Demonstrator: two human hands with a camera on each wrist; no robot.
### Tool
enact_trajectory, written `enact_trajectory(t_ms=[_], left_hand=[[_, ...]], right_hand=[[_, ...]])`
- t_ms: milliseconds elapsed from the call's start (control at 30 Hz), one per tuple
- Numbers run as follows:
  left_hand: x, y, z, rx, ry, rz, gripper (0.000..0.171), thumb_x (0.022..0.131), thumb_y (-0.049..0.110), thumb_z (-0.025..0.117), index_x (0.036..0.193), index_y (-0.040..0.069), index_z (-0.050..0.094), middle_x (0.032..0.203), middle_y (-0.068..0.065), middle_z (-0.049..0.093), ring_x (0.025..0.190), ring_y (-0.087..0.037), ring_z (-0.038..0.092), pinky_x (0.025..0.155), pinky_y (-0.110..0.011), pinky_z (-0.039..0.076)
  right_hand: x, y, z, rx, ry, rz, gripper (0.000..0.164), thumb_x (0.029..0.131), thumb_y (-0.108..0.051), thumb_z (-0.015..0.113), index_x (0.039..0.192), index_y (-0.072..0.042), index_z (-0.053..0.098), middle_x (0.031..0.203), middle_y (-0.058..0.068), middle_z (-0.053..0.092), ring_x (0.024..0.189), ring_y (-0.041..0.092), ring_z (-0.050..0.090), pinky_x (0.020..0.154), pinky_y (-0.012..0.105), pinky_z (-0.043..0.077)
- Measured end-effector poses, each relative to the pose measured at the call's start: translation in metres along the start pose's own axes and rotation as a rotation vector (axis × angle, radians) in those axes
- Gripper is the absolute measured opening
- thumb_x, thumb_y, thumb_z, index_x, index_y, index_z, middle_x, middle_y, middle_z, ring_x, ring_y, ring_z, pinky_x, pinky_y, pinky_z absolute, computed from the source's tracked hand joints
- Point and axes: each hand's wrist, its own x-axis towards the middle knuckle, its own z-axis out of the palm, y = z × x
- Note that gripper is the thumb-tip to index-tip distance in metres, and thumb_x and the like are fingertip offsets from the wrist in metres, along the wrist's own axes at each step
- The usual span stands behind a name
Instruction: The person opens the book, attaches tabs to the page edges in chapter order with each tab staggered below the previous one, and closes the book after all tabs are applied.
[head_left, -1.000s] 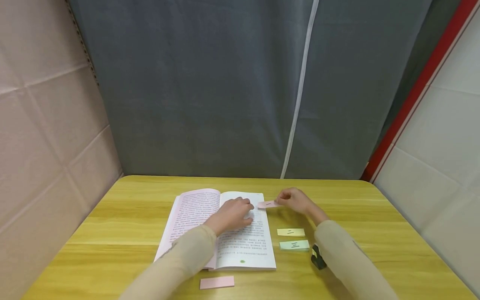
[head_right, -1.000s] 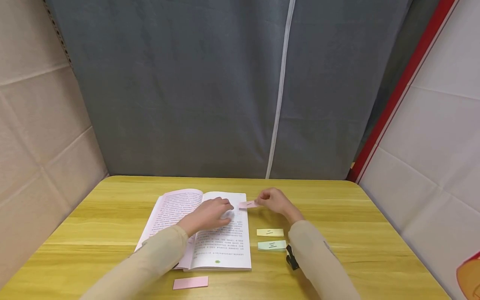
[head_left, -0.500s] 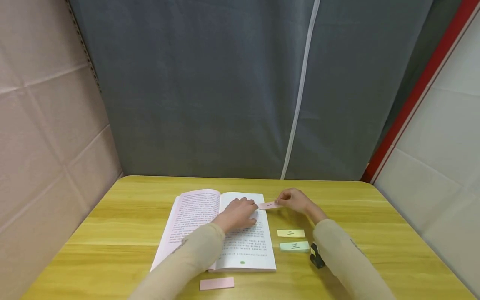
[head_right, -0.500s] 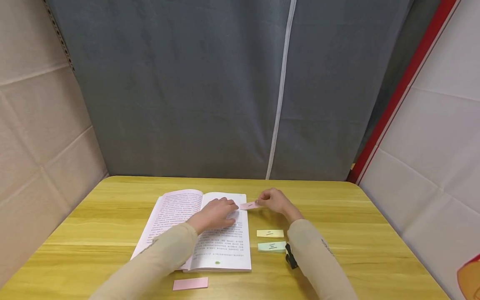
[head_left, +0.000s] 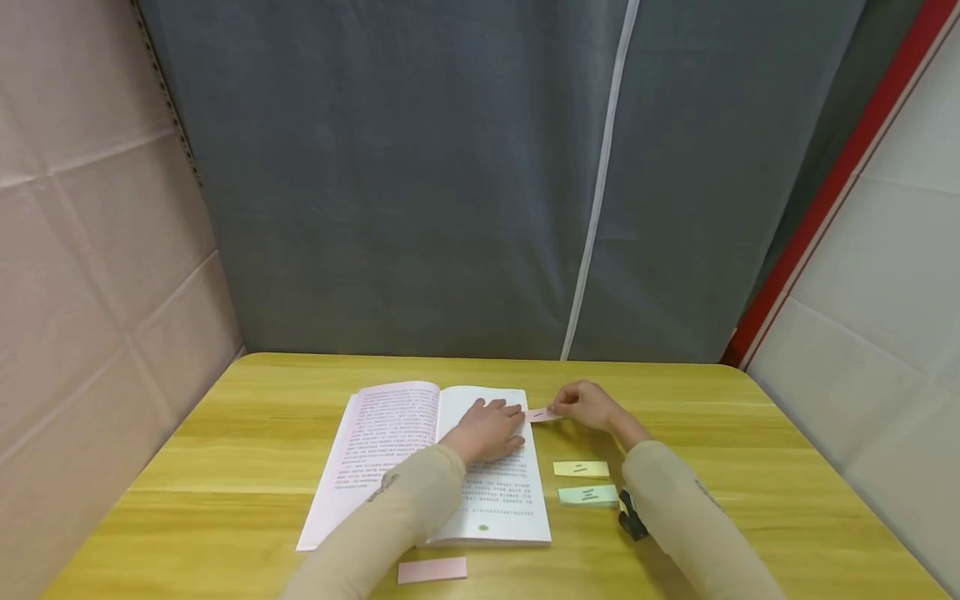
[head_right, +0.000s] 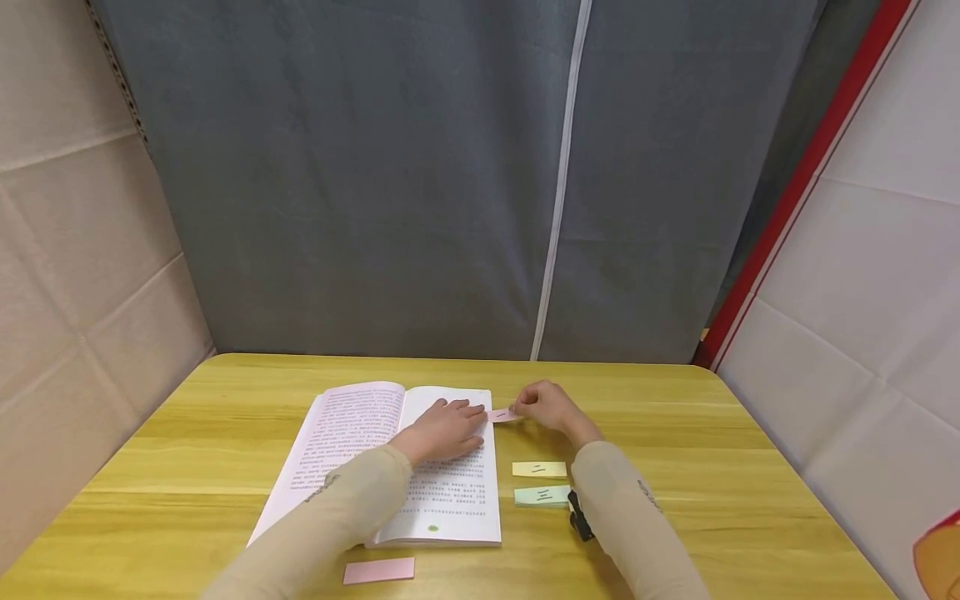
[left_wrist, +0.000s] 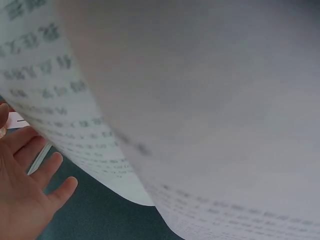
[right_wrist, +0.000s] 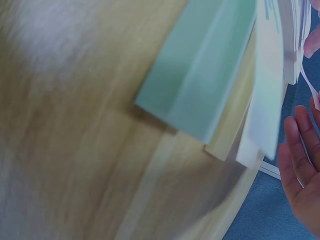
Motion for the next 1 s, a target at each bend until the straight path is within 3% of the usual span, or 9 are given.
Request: enact_trajectory(t_ms=[333, 567, 1000], left_hand=[[0.0028, 0.0032, 0.001, 0.001, -0.014, -0.009, 0.047, 0.086, 0.046, 0.046, 0.124, 0.018, 0.051, 0.128, 0.004, 0.045, 0.12, -0.019, 0.036, 0.097, -0.043, 0.024], [0.004, 0.0065, -0.0006, 0.028, -0.036, -0.033, 0.041, 0.088, 0.04, 0.045, 0.124, 0.019, 0.051, 0.128, 0.006, 0.045, 0.118, -0.018, 0.038, 0.097, -0.043, 0.025], [0.005, 0.006, 0.0019, 0.084, 0.011, -0.007, 0.039, 0.084, 0.042, 0.054, 0.115, 0.019, 0.056, 0.114, 0.003, 0.053, 0.108, -0.018, 0.045, 0.095, -0.042, 0.028]], right_hand=[[-0.0009, -0.0001, 0.0011, -0.013, 0.0, 0.028, 0.009, 0.082, -0.008, 0.059, 0.077, -0.003, 0.064, 0.07, 0.0, 0.056, 0.059, 0.014, 0.044, 0.053, 0.028, 0.038], [-0.0002, 0.0048, 0.0024, -0.053, 0.019, 0.041, 0.01, 0.082, -0.01, 0.06, 0.074, -0.004, 0.063, 0.066, -0.001, 0.054, 0.056, 0.013, 0.044, 0.052, 0.028, 0.037], [0.0001, 0.0086, 0.0084, -0.334, 0.064, 0.057, 0.013, 0.078, -0.021, 0.065, 0.069, -0.013, 0.059, 0.062, -0.005, 0.05, 0.059, 0.013, 0.044, 0.058, 0.03, 0.037]])
